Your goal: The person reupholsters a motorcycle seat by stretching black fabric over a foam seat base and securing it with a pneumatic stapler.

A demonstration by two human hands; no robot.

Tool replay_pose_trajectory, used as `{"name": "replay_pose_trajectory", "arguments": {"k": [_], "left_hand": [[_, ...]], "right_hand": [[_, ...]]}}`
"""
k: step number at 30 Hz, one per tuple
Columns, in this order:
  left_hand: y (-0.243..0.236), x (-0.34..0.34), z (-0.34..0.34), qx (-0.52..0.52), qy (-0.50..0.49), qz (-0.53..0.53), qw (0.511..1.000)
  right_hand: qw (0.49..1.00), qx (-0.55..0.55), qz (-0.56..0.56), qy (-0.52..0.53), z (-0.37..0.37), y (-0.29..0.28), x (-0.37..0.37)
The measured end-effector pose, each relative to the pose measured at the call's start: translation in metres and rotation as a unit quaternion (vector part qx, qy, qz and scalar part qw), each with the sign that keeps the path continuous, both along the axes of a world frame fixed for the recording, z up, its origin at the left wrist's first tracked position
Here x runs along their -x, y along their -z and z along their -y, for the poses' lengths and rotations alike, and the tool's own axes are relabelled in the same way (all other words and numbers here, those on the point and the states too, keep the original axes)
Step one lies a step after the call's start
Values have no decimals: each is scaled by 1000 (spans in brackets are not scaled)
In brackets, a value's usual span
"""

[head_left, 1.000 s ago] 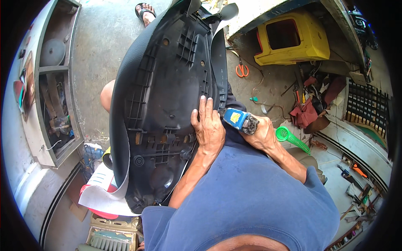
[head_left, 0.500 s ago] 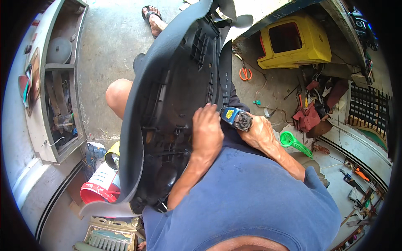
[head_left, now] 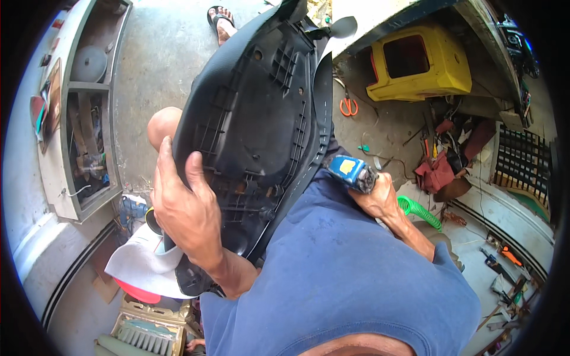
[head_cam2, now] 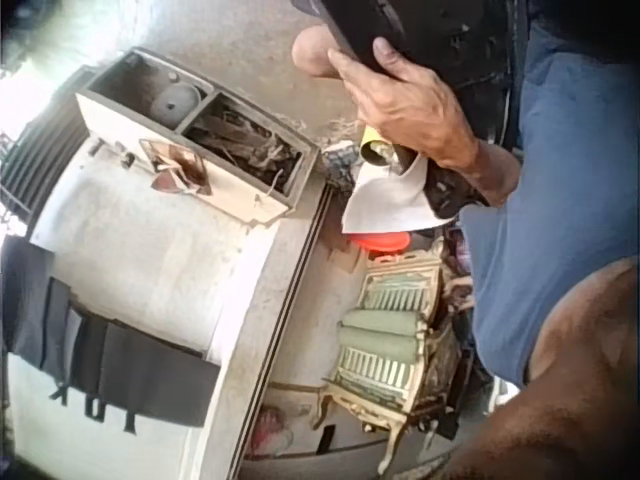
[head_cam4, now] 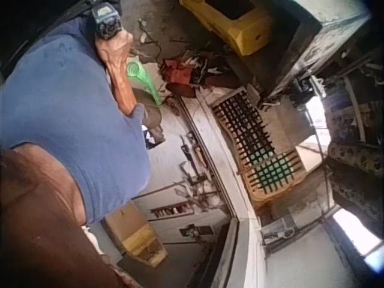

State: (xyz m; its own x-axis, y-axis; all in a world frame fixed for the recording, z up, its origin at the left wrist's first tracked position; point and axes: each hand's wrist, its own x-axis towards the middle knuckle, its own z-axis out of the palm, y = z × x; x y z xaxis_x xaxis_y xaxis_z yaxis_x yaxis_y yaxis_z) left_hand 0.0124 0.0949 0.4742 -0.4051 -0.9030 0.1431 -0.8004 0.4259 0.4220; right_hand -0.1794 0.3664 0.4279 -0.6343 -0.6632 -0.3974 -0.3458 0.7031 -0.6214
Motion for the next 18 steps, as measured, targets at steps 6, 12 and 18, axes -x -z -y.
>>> {"name": "replay_pose_trajectory", "arguments": {"k": [6, 12, 18], "left_hand": [[-9, 6, -14, 10, 5, 13, 1000], [-11, 4, -17, 2, 4, 18, 1000], [-17, -1, -23, -6, 51, -19, 999]], "right_hand": [[1000, -11, 3, -21, 2, 2, -6], [997, -55, -6, -56, 15, 6, -9], [979, -197, -19, -56, 49, -10, -20]]}}
